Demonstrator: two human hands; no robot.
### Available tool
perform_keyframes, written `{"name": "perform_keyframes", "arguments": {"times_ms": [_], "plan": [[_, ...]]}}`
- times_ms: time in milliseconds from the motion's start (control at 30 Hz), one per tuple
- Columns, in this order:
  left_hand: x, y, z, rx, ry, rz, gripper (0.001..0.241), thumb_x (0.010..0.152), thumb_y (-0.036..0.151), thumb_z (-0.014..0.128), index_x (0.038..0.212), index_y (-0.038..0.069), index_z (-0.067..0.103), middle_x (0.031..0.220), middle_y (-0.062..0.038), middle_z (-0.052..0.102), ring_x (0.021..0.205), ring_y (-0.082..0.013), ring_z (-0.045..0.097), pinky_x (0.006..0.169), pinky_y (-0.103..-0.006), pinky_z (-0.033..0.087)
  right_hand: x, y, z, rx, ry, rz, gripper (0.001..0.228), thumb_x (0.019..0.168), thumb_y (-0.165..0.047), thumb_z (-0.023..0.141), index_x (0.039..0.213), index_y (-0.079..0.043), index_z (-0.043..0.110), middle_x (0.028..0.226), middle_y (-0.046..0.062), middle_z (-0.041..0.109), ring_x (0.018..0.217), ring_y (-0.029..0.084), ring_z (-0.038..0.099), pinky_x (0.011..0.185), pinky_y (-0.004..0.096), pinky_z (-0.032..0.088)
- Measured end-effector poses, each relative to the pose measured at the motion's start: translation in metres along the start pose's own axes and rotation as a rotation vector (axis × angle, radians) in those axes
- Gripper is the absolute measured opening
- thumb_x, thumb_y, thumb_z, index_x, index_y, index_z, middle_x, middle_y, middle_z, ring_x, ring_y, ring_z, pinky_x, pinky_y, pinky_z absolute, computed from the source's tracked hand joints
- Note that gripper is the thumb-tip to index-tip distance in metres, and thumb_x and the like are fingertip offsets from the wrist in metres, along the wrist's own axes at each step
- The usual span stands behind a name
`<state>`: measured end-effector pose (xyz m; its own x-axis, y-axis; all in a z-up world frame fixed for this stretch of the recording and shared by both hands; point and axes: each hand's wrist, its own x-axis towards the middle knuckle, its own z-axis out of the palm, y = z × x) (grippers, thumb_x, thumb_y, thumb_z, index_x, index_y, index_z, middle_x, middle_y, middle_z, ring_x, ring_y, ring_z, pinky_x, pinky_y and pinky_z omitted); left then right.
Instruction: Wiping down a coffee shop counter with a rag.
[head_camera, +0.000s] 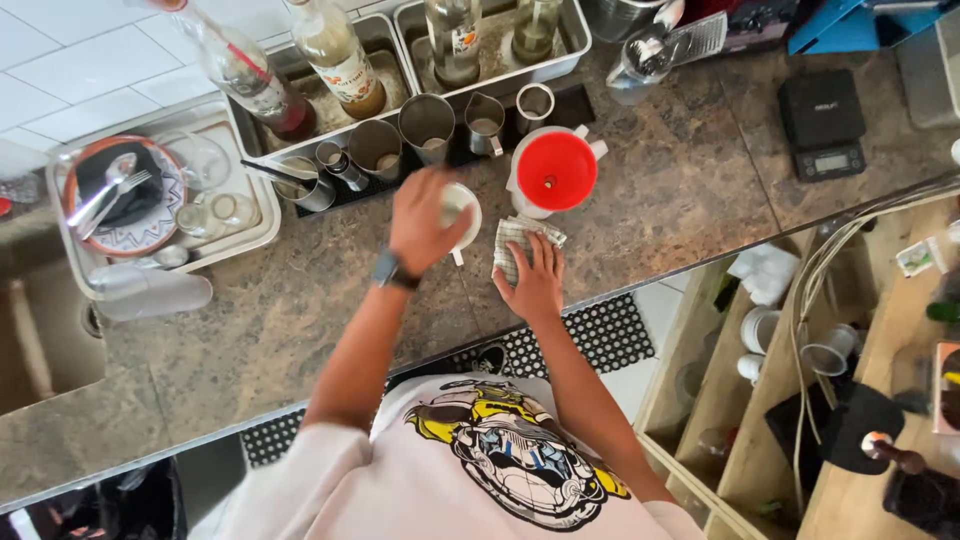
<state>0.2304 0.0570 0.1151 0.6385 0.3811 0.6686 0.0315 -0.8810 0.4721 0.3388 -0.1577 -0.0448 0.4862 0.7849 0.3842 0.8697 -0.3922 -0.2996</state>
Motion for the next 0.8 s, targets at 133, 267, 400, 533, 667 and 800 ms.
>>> {"name": "perform_keyframes", "arguments": {"times_ms": [133, 267, 400, 533, 667, 800], "plan": [[-0.119, -0.033, -0.007, 0.109, -0.018, -0.416, 0.042, 0.098, 0.038, 0.076, 0.115, 0.004, 0.057, 0.095, -0.010, 0.052, 0.088, -0.0335, 0.058, 0.076, -0.0463, 0.050, 0.004, -0.004, -0.007, 0.030, 0.007, 0.014, 0.050, 0.090, -0.050, 0.065, 0.133, -0.024, 0.062, 0.148, 0.013, 0.049, 0.144, 0.033, 0.043, 0.118, 0.055, 0.028], [-0.152, -0.031, -0.003, -0.424, -0.208, -0.835, 0.062, 0.110, 0.026, 0.061, 0.153, -0.006, 0.029, 0.139, -0.039, 0.048, 0.108, -0.0504, 0.067, 0.089, -0.0563, 0.058, 0.000, 0.000, -0.002, -0.024, 0.023, -0.047, 0.052, 0.090, -0.048, 0.066, 0.135, -0.024, 0.058, 0.143, 0.014, 0.049, 0.140, 0.035, 0.045, 0.115, 0.056, 0.032], [-0.151, -0.042, 0.020, -0.641, -0.230, -0.842, 0.062, 0.109, 0.037, 0.062, 0.153, 0.005, 0.033, 0.147, -0.030, 0.048, 0.114, -0.0492, 0.067, 0.093, -0.0564, 0.059, -0.001, 0.001, -0.001, -0.017, -0.251, 0.085, 0.068, 0.099, -0.058, 0.048, 0.155, -0.022, 0.045, 0.161, 0.014, 0.032, 0.152, 0.032, 0.028, 0.122, 0.054, 0.020], [-0.137, -0.023, -0.011, -0.660, -0.282, -0.826, 0.067, 0.113, 0.039, 0.054, 0.156, -0.001, 0.023, 0.151, -0.036, 0.038, 0.121, -0.0556, 0.061, 0.099, -0.0653, 0.055, -0.007, -0.011, -0.018, -0.035, -0.292, 0.122, 0.074, 0.099, -0.055, 0.052, 0.159, -0.012, 0.040, 0.167, 0.020, 0.018, 0.153, 0.038, 0.026, 0.122, 0.054, 0.023], [-0.204, -0.049, -0.068, -0.087, -0.168, -0.672, 0.058, 0.104, 0.040, 0.065, 0.139, -0.001, 0.042, 0.124, -0.026, 0.054, 0.109, -0.0465, 0.065, 0.088, -0.0588, 0.057, -0.031, -0.035, -0.033, -0.033, -0.360, 0.218, 0.072, 0.101, -0.050, 0.052, 0.162, -0.014, 0.037, 0.170, 0.018, 0.019, 0.155, 0.035, 0.021, 0.121, 0.056, 0.020], [-0.304, -0.101, -0.157, 0.586, 0.197, -0.621, 0.040, 0.082, 0.033, 0.086, 0.100, 0.007, 0.062, 0.087, -0.011, 0.057, 0.081, -0.0355, 0.064, 0.075, -0.0440, 0.052, -0.063, -0.064, -0.038, -0.016, -0.332, 0.278, 0.074, 0.102, -0.055, 0.046, 0.162, -0.014, 0.033, 0.170, 0.016, 0.019, 0.155, 0.035, 0.017, 0.120, 0.059, 0.017]]}}
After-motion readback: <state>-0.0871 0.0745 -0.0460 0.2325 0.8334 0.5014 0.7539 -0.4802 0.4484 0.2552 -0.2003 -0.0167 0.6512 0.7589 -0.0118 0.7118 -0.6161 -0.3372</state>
